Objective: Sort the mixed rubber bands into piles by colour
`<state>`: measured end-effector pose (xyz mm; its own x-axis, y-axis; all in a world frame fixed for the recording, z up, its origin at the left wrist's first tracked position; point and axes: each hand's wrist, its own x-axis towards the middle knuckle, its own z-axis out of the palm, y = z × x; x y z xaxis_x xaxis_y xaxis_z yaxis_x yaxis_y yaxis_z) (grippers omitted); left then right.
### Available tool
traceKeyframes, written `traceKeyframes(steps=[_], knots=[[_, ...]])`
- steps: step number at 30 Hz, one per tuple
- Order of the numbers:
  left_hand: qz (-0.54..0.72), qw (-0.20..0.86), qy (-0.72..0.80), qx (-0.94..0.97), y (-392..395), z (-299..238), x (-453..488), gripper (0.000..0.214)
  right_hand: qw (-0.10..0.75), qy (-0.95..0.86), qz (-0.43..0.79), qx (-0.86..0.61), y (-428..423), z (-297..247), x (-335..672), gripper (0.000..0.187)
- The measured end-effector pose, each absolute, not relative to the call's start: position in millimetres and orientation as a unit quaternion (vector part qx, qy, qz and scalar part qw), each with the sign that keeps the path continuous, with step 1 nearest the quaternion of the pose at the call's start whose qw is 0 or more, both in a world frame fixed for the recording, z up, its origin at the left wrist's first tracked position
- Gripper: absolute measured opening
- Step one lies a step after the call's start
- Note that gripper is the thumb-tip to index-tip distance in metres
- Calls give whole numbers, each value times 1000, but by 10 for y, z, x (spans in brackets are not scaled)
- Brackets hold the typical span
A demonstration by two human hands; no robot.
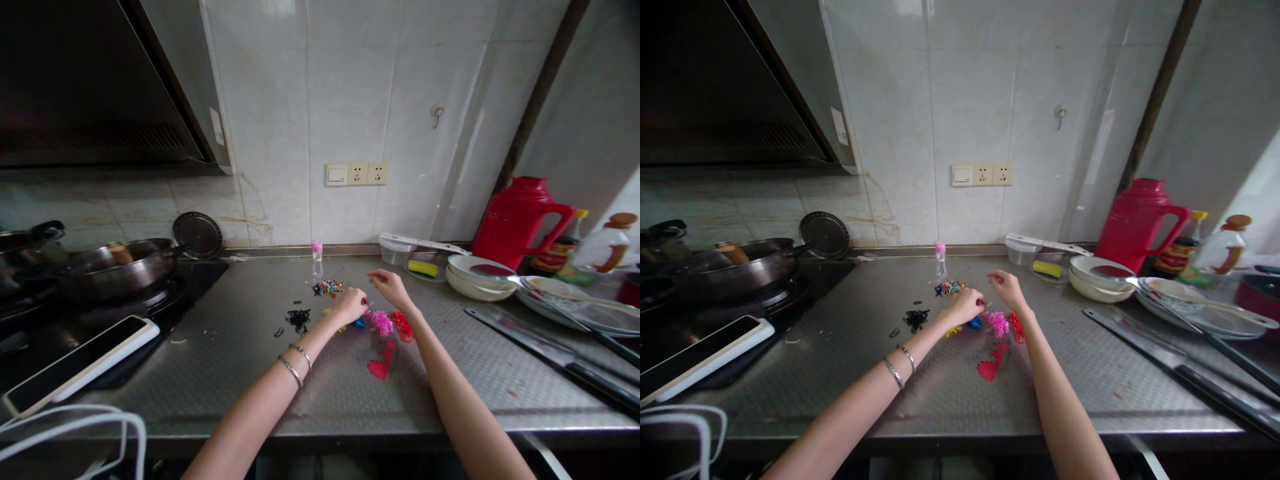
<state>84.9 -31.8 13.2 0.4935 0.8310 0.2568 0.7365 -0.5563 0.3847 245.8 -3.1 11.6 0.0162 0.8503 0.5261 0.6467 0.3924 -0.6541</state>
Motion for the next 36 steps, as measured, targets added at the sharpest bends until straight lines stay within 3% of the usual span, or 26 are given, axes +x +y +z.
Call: traceKeyframes(steps=[8,18,26,36], knots=[[246,110,446,853,-266,170,760,25,463,-693,114,-541,-38,107,2471,29],[354,173,530,751,209,71,-288,28,434,-709,97,-547,51,1,2490,28],[420,254,604,627,289,-136,-834,26,367,-746,79,-551,37,-37,2373,26],[448,314,581,603,181,20,-809,31,243,-810,83,-527,162,-32,2082,28]])
